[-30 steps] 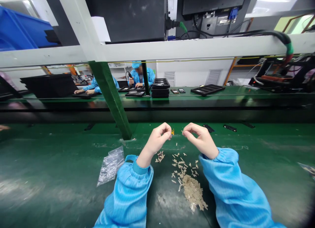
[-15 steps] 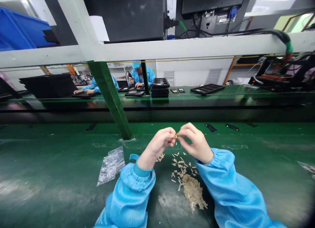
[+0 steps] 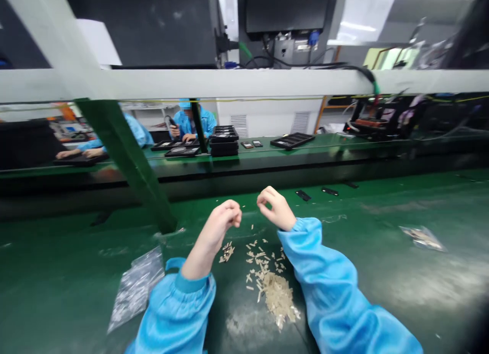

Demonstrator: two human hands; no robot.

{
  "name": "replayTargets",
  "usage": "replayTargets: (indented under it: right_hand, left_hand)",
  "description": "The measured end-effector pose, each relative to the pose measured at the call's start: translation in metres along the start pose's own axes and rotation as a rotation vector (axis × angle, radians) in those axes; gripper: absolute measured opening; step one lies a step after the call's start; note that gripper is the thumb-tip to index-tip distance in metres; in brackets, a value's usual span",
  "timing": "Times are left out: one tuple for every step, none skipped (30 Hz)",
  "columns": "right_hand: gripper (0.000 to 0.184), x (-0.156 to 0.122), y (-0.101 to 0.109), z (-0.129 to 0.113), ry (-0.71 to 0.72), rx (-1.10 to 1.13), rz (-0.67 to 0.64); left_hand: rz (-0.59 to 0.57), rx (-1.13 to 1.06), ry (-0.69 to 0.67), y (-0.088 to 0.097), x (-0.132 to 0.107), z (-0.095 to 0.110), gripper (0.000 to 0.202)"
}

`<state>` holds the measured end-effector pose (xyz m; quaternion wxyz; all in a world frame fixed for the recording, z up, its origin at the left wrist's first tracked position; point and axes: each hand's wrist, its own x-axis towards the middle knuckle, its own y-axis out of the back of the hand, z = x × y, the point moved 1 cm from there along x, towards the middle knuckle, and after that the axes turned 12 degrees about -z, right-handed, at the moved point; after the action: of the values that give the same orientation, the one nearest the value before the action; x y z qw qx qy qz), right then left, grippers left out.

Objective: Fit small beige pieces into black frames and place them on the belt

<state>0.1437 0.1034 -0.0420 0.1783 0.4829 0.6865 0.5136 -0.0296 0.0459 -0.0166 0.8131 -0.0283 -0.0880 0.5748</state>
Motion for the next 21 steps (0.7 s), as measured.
replayTargets:
  right_hand:
    - [0.009,0.005,-0.003,0.018,-0.088,-0.026,-0.001]
    - [0.010,0.009,-0.005,0.037,-0.187,-0.053,0.000]
    - [0.016,0.012,-0.006,0.057,-0.291,-0.078,-0.003]
    - [0.024,0.013,-0.007,0.076,-0.395,-0.103,-0.003]
    - [0.028,0.012,-0.007,0.094,-0.497,-0.125,0.000]
    - [0.030,0.011,-0.006,0.110,-0.589,-0.144,0.005]
    - [0.032,0.009,-0.004,0.123,-0.673,-0.160,0.011]
    - [0.032,0.006,-0.002,0.134,-0.744,-0.171,0.016]
    - [0.032,0.002,0.001,0.144,-0.802,-0.177,0.018]
    - [0.032,-0.001,0.004,0.151,-0.846,-0.176,0.017]
    - [0.033,-0.005,0.008,0.157,-0.875,-0.170,0.013]
    - [0.033,-0.008,0.012,0.162,-0.892,-0.158,0.007]
    - [0.033,-0.011,0.016,0.165,-0.898,-0.140,0.002]
    - [0.033,-0.013,0.019,0.167,-0.895,-0.116,-0.001]
    - [0.032,-0.014,0.023,0.168,-0.886,-0.087,0.000]
    - [0.032,-0.015,0.027,0.167,-0.874,-0.052,0.004]
    - [0.031,-0.016,0.031,0.164,-0.860,-0.011,0.013]
    - [0.031,-0.015,0.034,0.159,-0.842,0.034,0.026]
    - [0.031,-0.014,0.038,0.152,-0.819,0.083,0.043]
    - [0.031,-0.012,0.041,0.141,-0.788,0.133,0.066]
    - [0.031,-0.010,0.044,0.128,-0.746,0.182,0.091]
  left_hand:
    - [0.002,0.016,-0.007,0.002,0.000,0.001,0.013]
    - [0.004,0.035,-0.016,0.004,-0.001,0.003,0.013]
    - [-0.001,0.056,-0.015,0.005,-0.001,0.004,0.014]
    - [-0.007,0.078,-0.012,0.006,-0.002,0.006,0.015]
    - [-0.012,0.100,-0.004,0.006,-0.003,0.007,0.015]
    - [-0.017,0.123,0.007,0.007,-0.003,0.009,0.016]
    - [-0.019,0.146,0.016,0.007,-0.004,0.010,0.016]
    - [-0.019,0.169,0.024,0.007,-0.005,0.011,0.016]
    - [-0.019,0.190,0.029,0.007,-0.005,0.012,0.017]
    - [-0.017,0.209,0.028,0.007,-0.006,0.012,0.017]
    - [-0.018,0.225,0.031,0.007,-0.007,0.013,0.018]
    - [-0.017,0.238,0.032,0.007,-0.007,0.013,0.019]
    - [-0.010,0.246,0.031,0.007,-0.008,0.013,0.020]
    - [-0.002,0.251,0.032,0.007,-0.008,0.012,0.021]
    - [0.013,0.251,0.029,0.008,-0.008,0.012,0.022]
    - [0.022,0.249,0.030,0.008,-0.008,0.011,0.023]
    - [0.026,0.250,0.030,0.008,-0.008,0.009,0.023]
    - [0.026,0.254,0.029,0.009,-0.008,0.007,0.024]
    - [0.018,0.263,0.031,0.010,-0.008,0.005,0.025]
    - [0.016,0.274,0.032,0.012,-0.007,0.002,0.025]
    - [0.024,0.284,0.029,0.014,-0.006,-0.002,0.024]
